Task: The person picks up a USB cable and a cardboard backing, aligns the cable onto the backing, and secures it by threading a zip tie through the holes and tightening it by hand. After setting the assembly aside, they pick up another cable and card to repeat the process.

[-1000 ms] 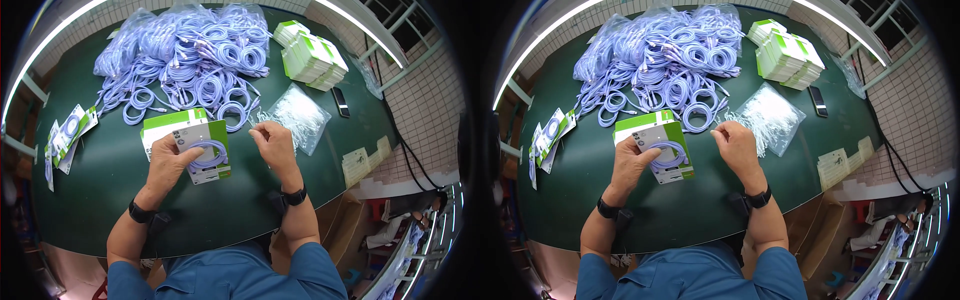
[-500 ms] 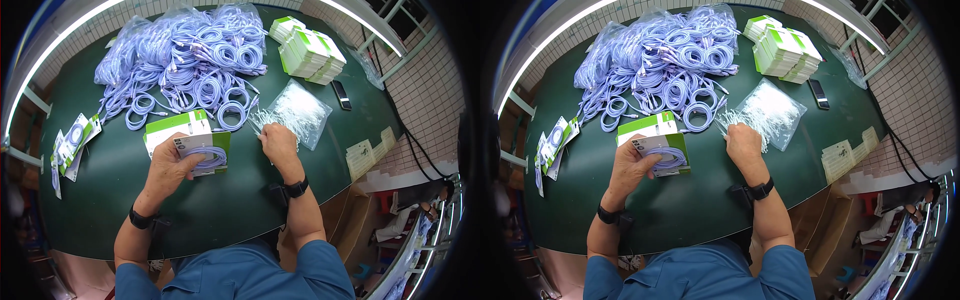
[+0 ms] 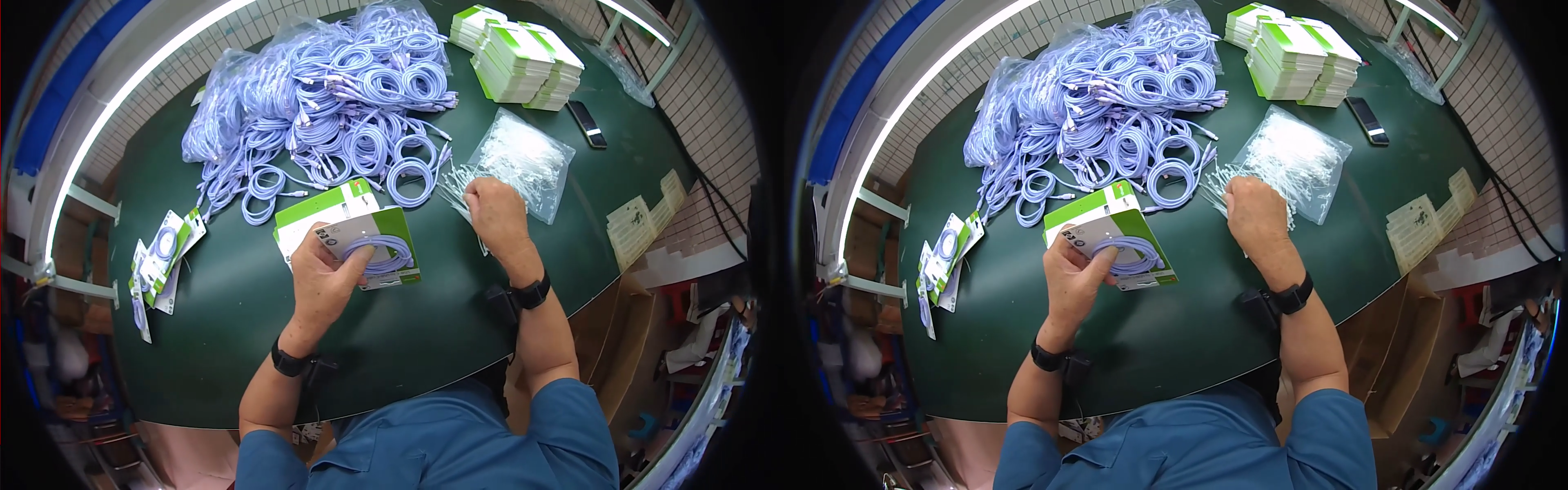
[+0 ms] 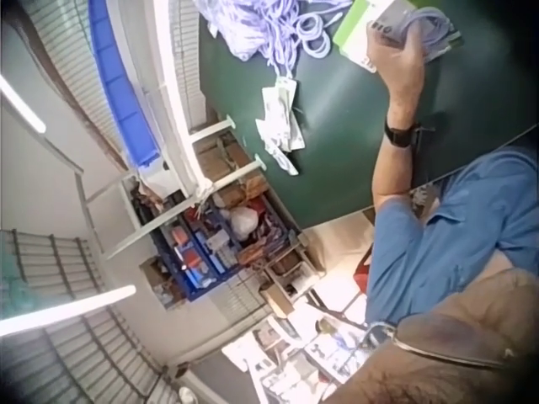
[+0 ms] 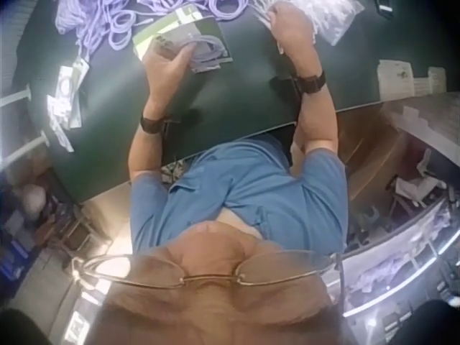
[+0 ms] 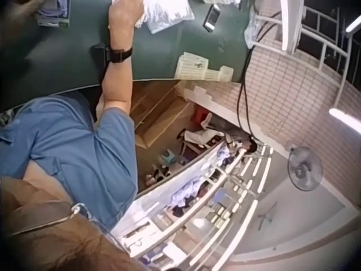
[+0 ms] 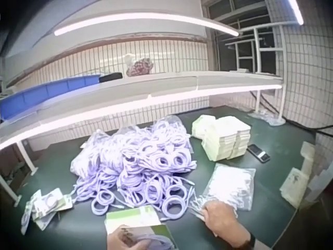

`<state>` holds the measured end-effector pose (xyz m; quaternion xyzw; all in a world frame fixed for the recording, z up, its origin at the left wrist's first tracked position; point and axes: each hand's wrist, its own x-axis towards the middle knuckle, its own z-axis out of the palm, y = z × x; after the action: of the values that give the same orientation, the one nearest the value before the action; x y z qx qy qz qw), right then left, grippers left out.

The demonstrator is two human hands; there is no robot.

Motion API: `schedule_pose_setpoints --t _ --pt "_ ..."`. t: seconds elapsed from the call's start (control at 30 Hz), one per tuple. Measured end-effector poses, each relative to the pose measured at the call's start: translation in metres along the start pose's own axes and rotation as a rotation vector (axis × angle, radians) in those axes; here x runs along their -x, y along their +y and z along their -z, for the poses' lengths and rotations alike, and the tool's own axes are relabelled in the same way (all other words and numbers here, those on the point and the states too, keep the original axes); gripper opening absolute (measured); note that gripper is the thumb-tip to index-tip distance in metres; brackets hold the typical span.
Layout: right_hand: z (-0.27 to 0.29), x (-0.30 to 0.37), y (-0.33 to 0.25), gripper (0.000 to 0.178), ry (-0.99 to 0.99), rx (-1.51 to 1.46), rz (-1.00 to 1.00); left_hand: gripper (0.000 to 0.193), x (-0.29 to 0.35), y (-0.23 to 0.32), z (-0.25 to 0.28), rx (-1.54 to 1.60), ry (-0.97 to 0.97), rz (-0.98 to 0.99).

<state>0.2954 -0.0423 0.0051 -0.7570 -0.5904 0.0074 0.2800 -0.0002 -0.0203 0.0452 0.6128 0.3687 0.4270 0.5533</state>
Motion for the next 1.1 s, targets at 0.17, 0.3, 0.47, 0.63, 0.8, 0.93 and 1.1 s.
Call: schedule_pose_setpoints --t 0.17,0.3,0.47,0.63,0.8,0.93,1.1 --pt "0.001 -0.004 0.002 0.012 0.07 -0.119 -0.013 0.034 0.003 -0.007 -0.007 0.039 0.038 -0.052" --pt "0.013 -0.005 -0.01 0.009 0.009 -0.616 -0.123 0.037 0.006 -0.014 -0.002 0.13 0.044 -0.082" --pt "0.013 -0.004 -0.01 0.012 -0.046 -1.13 -0.197 0.035 0.013 -0.006 0.0 0.036 -0.059 -0.124" --pt "0.013 0.002 -0.021 0.012 -0.285 -1.493 -0.343 0.031 0.006 0.004 0.009 -0.075 -0.022 -0.333" --pt "0.003 0.006 -0.031 0.01 -0.422 -1.453 -0.343 0.032 -0.005 0.0 0.017 -0.115 0.128 -0.443" --pt "0.0 0.009 -0.033 0.014 -0.537 -1.401 -0.34 0.031 -0.015 -0.012 0.017 -0.315 0.179 -0.574" --pt "0.002 0.009 -0.046 0.023 -0.619 -1.517 -0.405 0.032 -0.022 -0.024 0.019 -0.498 0.152 -0.661"
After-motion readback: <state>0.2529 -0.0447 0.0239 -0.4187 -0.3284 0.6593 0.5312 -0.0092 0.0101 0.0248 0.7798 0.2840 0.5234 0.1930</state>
